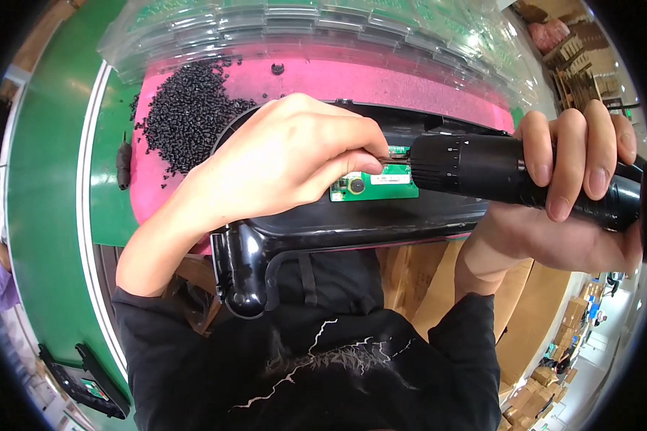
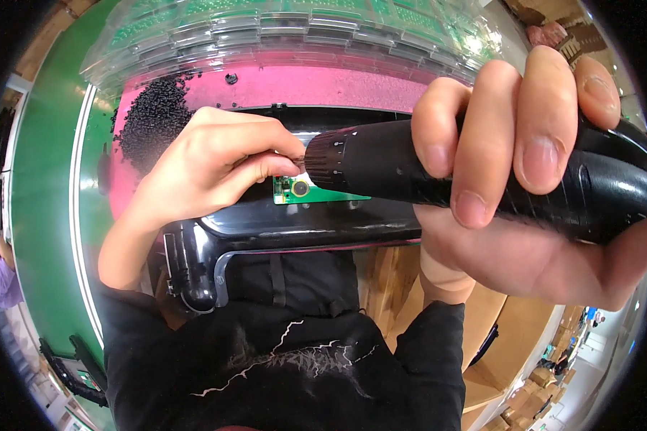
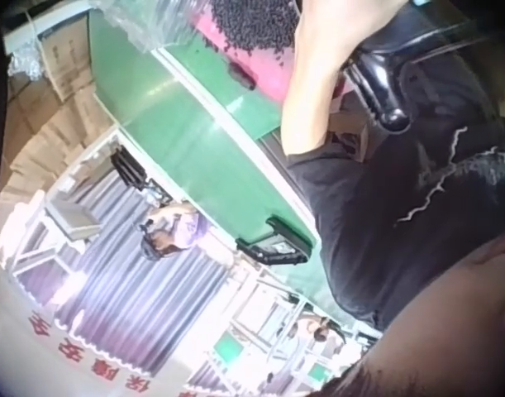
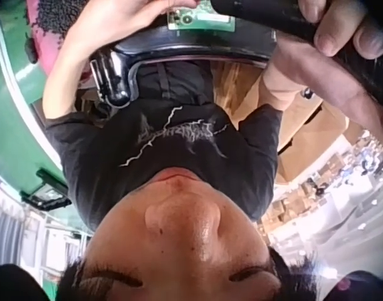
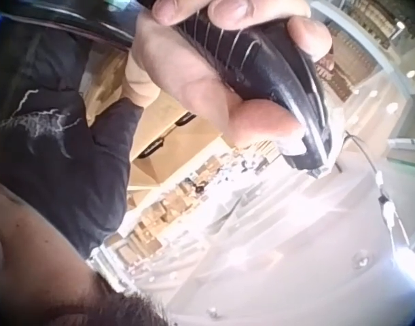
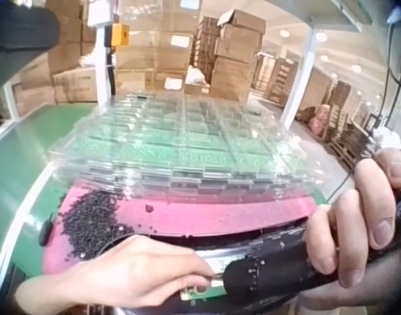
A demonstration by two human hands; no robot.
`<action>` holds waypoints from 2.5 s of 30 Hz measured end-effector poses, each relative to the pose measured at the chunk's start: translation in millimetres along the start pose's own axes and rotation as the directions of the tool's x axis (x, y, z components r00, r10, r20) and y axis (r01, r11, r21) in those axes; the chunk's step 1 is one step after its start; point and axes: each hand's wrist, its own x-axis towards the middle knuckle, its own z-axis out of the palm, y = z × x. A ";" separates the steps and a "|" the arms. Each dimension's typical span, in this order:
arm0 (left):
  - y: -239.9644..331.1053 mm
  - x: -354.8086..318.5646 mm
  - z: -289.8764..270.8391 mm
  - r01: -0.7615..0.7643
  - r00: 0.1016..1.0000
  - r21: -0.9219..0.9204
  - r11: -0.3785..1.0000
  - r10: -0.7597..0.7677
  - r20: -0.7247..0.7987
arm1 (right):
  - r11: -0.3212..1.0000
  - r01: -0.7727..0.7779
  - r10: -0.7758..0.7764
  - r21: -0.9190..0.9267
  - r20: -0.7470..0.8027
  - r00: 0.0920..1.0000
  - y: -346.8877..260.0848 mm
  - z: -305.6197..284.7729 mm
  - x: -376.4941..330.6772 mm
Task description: Assembling circuit boards into plastic housings using an electric screwdriver and opening shipping boxes with a utility knife.
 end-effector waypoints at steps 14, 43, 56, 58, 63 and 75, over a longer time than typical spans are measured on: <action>-5.2 2.6 -1.9 -0.087 0.958 0.065 0.994 0.101 -0.269 | 0.999 -0.002 -0.011 0.042 0.293 0.956 23.7 -18.3 14.5; -12.4 4.0 -8.2 0.226 0.907 0.156 0.961 -0.150 -0.394 | 0.996 -0.093 0.094 0.018 -0.086 0.992 53.1 -9.6 -9.6; -10.7 -3.2 -3.1 0.169 0.973 0.266 0.949 -0.117 -0.201 | 0.969 -0.144 0.135 -0.203 -0.056 0.989 70.3 3.6 -9.5; -9.3 -5.2 -2.8 0.184 0.977 0.283 0.941 -0.146 -0.153 | 0.965 -0.132 0.136 -0.227 0.003 0.991 71.8 6.8 -6.8; -7.6 -6.3 -3.3 0.164 0.983 0.299 0.940 -0.130 -0.130 | 0.958 -0.136 0.146 -0.254 0.021 0.989 77.8 5.8 -6.7; -10.4 -4.6 -1.3 -0.071 0.996 0.137 0.988 0.079 -0.051 | 0.984 0.176 -0.175 0.023 -0.031 0.984 28.6 3.9 -10.7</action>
